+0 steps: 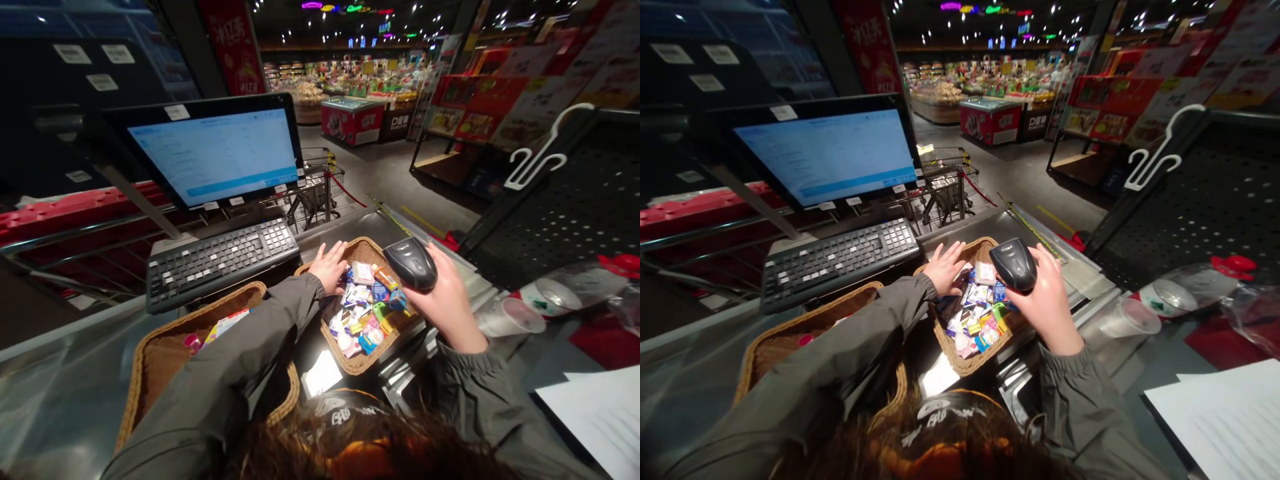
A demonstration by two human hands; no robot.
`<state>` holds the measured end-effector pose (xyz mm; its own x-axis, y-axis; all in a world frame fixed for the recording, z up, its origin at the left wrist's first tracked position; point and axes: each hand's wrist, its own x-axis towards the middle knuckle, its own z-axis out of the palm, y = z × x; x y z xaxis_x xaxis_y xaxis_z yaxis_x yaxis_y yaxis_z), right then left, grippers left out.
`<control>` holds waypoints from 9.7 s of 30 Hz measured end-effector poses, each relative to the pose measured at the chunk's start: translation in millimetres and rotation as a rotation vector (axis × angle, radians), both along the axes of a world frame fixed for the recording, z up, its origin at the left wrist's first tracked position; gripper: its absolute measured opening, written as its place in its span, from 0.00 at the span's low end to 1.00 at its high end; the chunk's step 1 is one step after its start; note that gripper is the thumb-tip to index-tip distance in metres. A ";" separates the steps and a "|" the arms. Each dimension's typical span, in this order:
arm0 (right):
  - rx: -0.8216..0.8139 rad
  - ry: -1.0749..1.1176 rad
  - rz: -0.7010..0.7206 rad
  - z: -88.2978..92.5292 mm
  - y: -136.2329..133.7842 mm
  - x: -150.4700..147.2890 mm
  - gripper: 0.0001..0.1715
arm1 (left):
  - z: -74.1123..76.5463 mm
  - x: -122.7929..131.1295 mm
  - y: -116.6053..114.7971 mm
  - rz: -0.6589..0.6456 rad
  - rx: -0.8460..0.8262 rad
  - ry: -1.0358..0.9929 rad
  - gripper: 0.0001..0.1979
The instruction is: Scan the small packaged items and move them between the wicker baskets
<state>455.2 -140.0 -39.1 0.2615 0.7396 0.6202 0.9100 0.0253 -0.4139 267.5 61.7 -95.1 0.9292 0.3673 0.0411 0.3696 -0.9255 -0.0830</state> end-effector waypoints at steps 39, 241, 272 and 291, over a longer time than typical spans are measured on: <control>-0.129 0.122 -0.001 -13.3 20.0 18.8 0.31 | -62.3 87.7 46.7 -0.118 -0.009 0.100 0.43; -0.127 0.121 -0.106 -24.7 -36.7 28.0 0.31 | -47.3 132.5 -32.6 0.617 -0.348 0.036 0.27; 0.135 -0.133 0.453 73.7 6.4 -114.4 0.26 | 152.3 -178.3 -37.7 0.315 0.407 -0.739 0.11; 0.073 -0.187 0.594 78.1 0.4 -193.6 0.24 | 153.7 -243.8 -52.6 0.415 0.366 -0.745 0.12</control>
<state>261.6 -139.6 39.0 -0.2993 0.6792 0.6702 0.7886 0.5715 -0.2270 23.7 9.1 58.6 0.4133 0.5115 0.7534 0.7409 -0.6698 0.0483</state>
